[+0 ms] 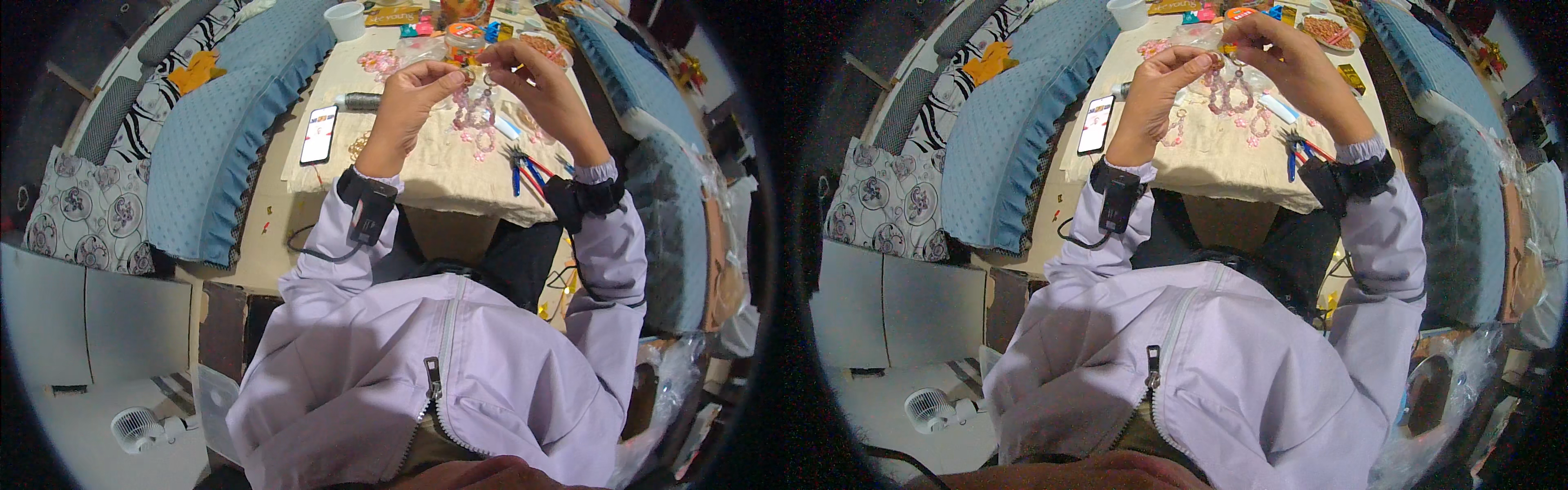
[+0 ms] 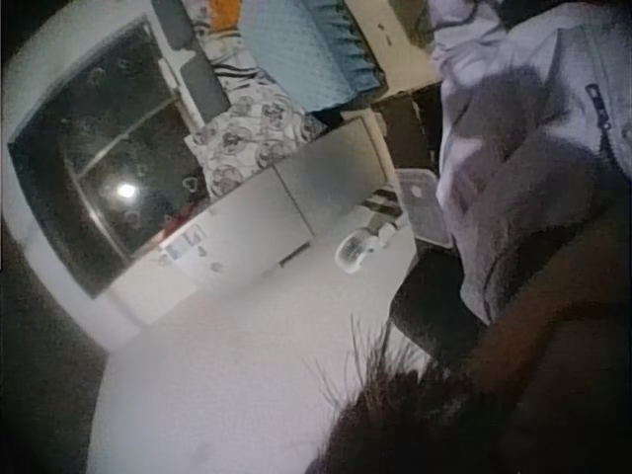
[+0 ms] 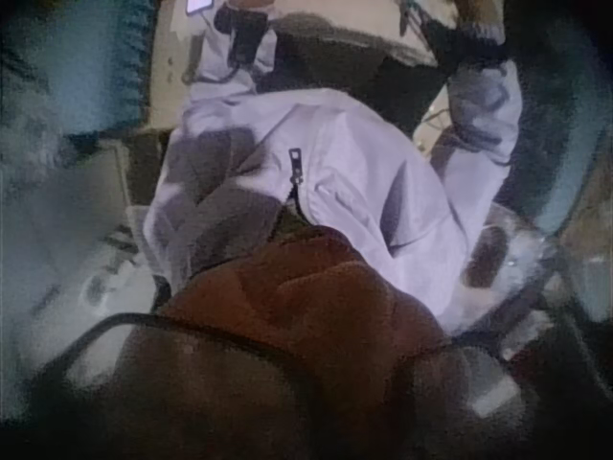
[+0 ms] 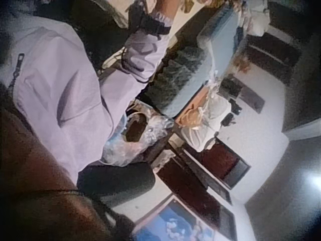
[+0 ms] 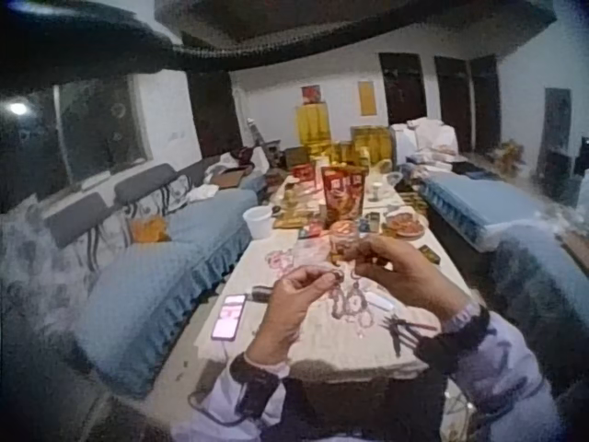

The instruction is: The person assembles small decorative keychains by threading pink beads onto metal rings and securing them with pliers. They handle multiple keychains one at a time, using pliers to close the rings and occasionally inspecting the finished pieces.

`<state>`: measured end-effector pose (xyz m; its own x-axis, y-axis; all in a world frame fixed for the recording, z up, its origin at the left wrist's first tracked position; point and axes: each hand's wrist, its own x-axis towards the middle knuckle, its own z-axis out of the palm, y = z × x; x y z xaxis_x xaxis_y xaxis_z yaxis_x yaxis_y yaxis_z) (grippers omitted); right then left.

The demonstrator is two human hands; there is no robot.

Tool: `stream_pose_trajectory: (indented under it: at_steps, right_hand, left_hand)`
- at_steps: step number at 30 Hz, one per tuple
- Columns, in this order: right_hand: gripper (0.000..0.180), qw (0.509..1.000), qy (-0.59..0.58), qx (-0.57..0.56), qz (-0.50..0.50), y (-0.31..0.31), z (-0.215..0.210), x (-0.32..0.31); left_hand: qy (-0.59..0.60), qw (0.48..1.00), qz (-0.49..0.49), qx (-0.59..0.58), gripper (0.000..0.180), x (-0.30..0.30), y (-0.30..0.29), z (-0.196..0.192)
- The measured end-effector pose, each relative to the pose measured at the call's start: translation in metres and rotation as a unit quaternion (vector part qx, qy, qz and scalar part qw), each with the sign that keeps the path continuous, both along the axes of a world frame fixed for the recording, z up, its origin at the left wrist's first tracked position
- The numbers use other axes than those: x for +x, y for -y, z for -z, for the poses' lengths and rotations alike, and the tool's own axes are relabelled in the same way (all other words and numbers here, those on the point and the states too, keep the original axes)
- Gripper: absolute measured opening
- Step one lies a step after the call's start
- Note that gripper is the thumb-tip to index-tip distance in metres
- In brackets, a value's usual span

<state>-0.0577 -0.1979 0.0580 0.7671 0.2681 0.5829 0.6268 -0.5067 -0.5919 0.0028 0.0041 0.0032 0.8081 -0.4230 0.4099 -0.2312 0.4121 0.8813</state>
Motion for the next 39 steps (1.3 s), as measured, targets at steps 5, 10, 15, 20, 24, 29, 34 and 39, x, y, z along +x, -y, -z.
stream_pose_trajectory:
  at_steps: [5,10,15,20,24,29,34,39]
  right_hand:
    - [0.021,1.0,0.005,-0.002,0.003,-0.002,-0.001,-0.001]
    - [0.021,1.0,0.001,0.012,0.0,-0.001,0.001,-0.002]
    - [0.02,1.0,0.0,0.003,-0.004,0.0,0.006,0.0]
    - [0.014,1.0,-0.011,0.004,-0.002,-0.001,0.011,0.004]
    - [0.012,0.995,-0.087,0.033,0.02,-0.001,0.017,0.004]
    - [0.015,0.988,-0.132,0.076,0.015,0.002,0.02,0.007]
    - [0.02,0.984,-0.154,0.083,0.026,0.007,0.018,0.008]
    - [0.022,0.982,-0.158,0.098,0.031,0.007,0.017,0.007]
  left_hand:
    - [-0.001,1.0,0.002,0.002,0.019,0.002,-0.001,0.002]
    - [0.007,1.0,0.009,-0.005,0.02,0.003,-0.002,0.004]
    - [0.001,1.0,0.008,-0.006,0.019,0.004,-0.002,0.007]
    - [-0.021,1.0,0.004,-0.013,0.018,0.006,-0.001,0.013]
    - [-0.017,0.999,0.009,-0.03,0.018,0.007,0.002,0.016]
    - [-0.005,1.0,0.021,-0.01,0.017,0.01,0.001,0.017]
    - [-0.021,0.999,0.028,-0.019,0.017,0.011,0.002,0.017]
    - [-0.019,0.999,0.022,-0.021,0.018,0.011,0.004,0.017]
